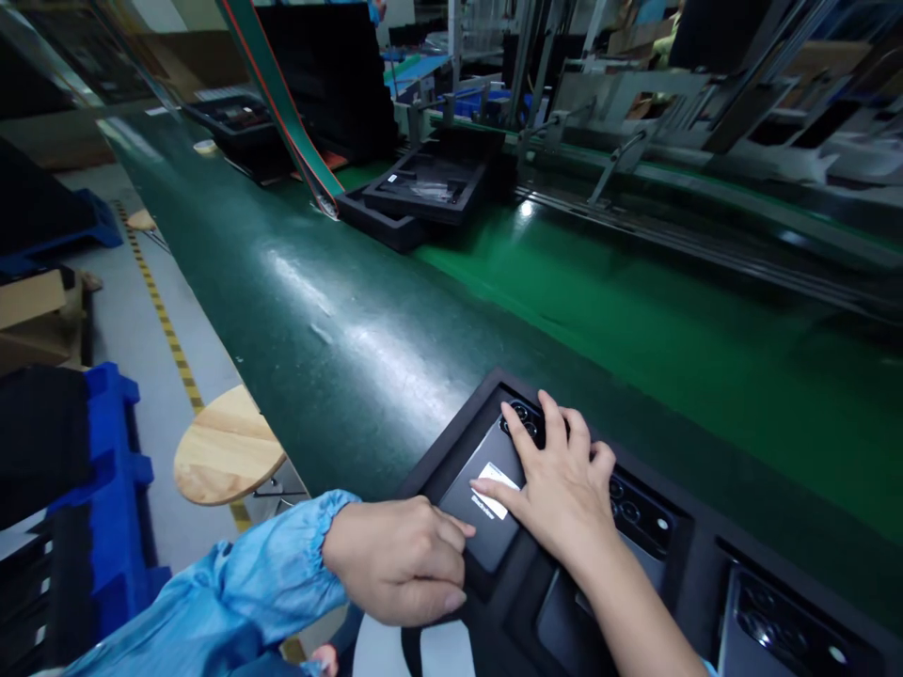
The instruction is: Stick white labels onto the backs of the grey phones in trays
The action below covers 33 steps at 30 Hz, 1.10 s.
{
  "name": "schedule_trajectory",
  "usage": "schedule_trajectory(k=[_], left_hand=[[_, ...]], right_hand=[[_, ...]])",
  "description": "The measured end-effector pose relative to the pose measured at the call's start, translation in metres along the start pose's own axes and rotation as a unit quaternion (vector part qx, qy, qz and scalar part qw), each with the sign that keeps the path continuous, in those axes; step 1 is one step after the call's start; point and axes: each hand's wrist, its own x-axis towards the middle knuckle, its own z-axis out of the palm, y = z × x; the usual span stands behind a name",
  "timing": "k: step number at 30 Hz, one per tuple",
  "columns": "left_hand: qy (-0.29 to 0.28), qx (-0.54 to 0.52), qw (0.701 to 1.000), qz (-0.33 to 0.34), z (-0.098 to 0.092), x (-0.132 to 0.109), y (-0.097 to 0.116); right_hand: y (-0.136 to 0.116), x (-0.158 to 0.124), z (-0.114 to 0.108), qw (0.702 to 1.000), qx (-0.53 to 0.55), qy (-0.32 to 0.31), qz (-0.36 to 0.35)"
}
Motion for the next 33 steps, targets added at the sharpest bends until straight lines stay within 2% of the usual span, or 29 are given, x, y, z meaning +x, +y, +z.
schedule_trajectory(k=[5, 8, 11, 15, 17, 21, 25, 28, 33], left_hand=[[0.006, -0.009, 1.0, 0.018, -0.001, -0.001, 0.0], [0.012, 0.002, 0.999, 0.031, -0.001, -0.001, -0.002], [0.009, 0.006, 1.0, 0.028, 0.0, -0.002, -0.003], [0.005, -0.006, 1.0, 0.02, -0.001, -0.001, -0.001], [0.009, -0.01, 1.0, 0.022, -0.001, -0.001, -0.001], [0.013, -0.02, 1.0, 0.016, 0.0, -0.002, -0.001], [0.014, -0.034, 0.999, 0.01, -0.001, -0.002, -0.001], [0.022, -0.047, 0.999, 0.012, -0.002, -0.002, 0.0], [0.031, -0.046, 0.998, 0.011, 0.0, -0.001, -0.001]], right_hand=[[0.004, 0.002, 0.001, 1.0, -0.001, 0.009, 0.027], [0.002, -0.001, 0.001, 1.0, -0.001, 0.021, 0.009], [0.003, 0.0, 0.0, 1.0, 0.006, 0.018, -0.001], [0.013, 0.006, 0.003, 1.0, 0.005, 0.014, 0.026], [0.019, 0.005, 0.006, 1.0, -0.002, 0.023, 0.01], [0.031, 0.0, 0.012, 0.997, 0.008, 0.021, -0.076], [0.045, 0.004, 0.011, 0.996, 0.053, -0.037, -0.065], [0.051, 0.009, 0.009, 0.994, 0.079, -0.055, -0.051], [0.036, 0.004, 0.007, 0.996, 0.045, -0.006, -0.08]])
